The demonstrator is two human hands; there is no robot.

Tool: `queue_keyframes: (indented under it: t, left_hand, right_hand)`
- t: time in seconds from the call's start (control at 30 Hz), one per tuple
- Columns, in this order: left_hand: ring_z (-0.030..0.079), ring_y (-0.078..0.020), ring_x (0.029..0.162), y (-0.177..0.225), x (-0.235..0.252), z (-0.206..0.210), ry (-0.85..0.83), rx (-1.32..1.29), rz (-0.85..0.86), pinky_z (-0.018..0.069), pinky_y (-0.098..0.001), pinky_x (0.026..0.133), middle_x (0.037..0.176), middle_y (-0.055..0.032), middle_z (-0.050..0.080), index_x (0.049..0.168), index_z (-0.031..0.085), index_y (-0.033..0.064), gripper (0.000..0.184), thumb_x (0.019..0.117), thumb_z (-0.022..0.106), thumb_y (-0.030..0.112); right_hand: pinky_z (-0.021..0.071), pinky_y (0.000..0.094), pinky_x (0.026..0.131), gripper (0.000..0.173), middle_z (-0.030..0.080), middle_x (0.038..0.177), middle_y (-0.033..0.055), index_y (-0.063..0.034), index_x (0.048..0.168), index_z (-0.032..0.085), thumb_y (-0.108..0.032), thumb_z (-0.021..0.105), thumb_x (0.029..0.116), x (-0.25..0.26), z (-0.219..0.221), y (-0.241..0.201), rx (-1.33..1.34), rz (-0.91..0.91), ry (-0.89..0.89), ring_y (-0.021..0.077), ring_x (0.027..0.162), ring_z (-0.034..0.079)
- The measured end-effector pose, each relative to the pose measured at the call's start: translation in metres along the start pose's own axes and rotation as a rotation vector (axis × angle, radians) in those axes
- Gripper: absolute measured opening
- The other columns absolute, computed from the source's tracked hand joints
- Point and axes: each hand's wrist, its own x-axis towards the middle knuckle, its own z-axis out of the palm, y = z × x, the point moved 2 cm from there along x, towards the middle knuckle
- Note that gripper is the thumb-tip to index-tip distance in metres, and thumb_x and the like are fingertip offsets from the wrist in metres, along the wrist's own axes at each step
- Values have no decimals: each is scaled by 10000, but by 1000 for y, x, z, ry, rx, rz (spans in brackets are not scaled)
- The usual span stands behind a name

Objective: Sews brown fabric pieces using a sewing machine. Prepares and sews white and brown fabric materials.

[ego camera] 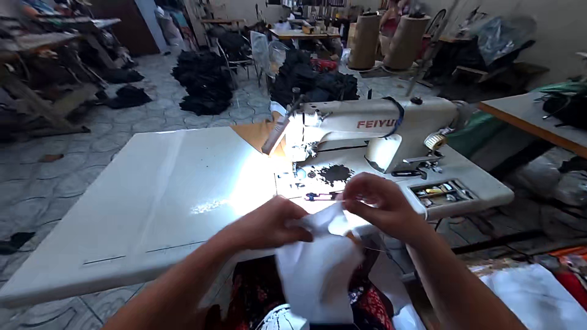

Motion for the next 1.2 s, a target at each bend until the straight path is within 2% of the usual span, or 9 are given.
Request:
queue_keyframes:
  t: [0.1,0.27,0.37,0.53,0.67,0.87,1.03,1.13,1.2]
  left_hand:
    - [527,-55,562,-27,-22,-74,-75,281,-401,441,-280,555,601,10,580,719,688,43,252,944,690,156]
    - [627,-607,1030,-20,-55,-188,523,994,-754,429,-776,874,1018,-393,665,1003,698,-128,327,1046,589,178]
    - [674,-536,1054,5,-65,-191,816,1111,-477,460,-707,930,1103,-330,706,1168,719,-60,323,1068,509,164]
    - [728,-401,1074,-44,-76,-116,674,1069,-219,567,-561,932,1160,-234,737,1123,745,-54,248,964,559,-17]
    - [700,-405,1130,-98,-107,-40,524,838,-383,542,-561,976,1196,-245,719,1120,760,-32,246,928,606,-24]
    - [555,-468,1332,-85,-139,29,446,644,-617,402,-663,1101,1376,-273,621,1260,704,-26,507,994,619,397]
    - [729,-166,810,-40,-187,80,790,773,-312,603,-322,763,821,-67,744,823,739,72,400,1043,533,335]
    - [635,-210,521,-62,-245,105,763,835,-686,536,-377,500,550,-76,597,582,607,52,421,959,535,225]
    - [712,-449,866,-83,-283,101,469,516,-1300,542,-635,784,841,-266,707,859,715,-70,403,1025,513,237]
  right_hand:
    - [529,384,1014,282,742,1151,120,-13,1191,730,-183,595,1012,-6,27,69,-269,261,-109,188,1106,694]
    - [253,529,1232,433,531,1523,132,-110,1453,583,-275,481,1066,-25,35,126,-688,595,-277,316,1460,429]
    - [251,586,1218,393,511,1519,213,-48,1419,601,-109,490,1047,-22,33,131,-749,650,-54,393,1463,414]
    - [284,590,1202,467,521,1470,301,84,1379,581,-131,552,965,-17,68,117,-661,379,96,456,1425,444]
    - [554,589,872,381,730,998,259,75,1045,743,-267,593,972,-19,121,102,-707,91,75,444,969,716]
    - [456,492,1112,501,586,1463,173,-55,1436,592,-319,560,1011,-9,179,85,-411,-23,-93,316,1345,579]
    - [420,590,1112,451,645,1407,118,-107,1320,693,-403,506,1036,-10,194,86,-456,28,-178,332,1349,575]
    - [429,576,1109,457,629,1409,165,-75,1323,681,-392,513,1039,-7,189,85,-442,57,-176,352,1326,587]
    - [452,591,1079,453,599,1434,196,-48,1365,649,-336,542,1031,-8,185,83,-403,71,-167,379,1292,604]
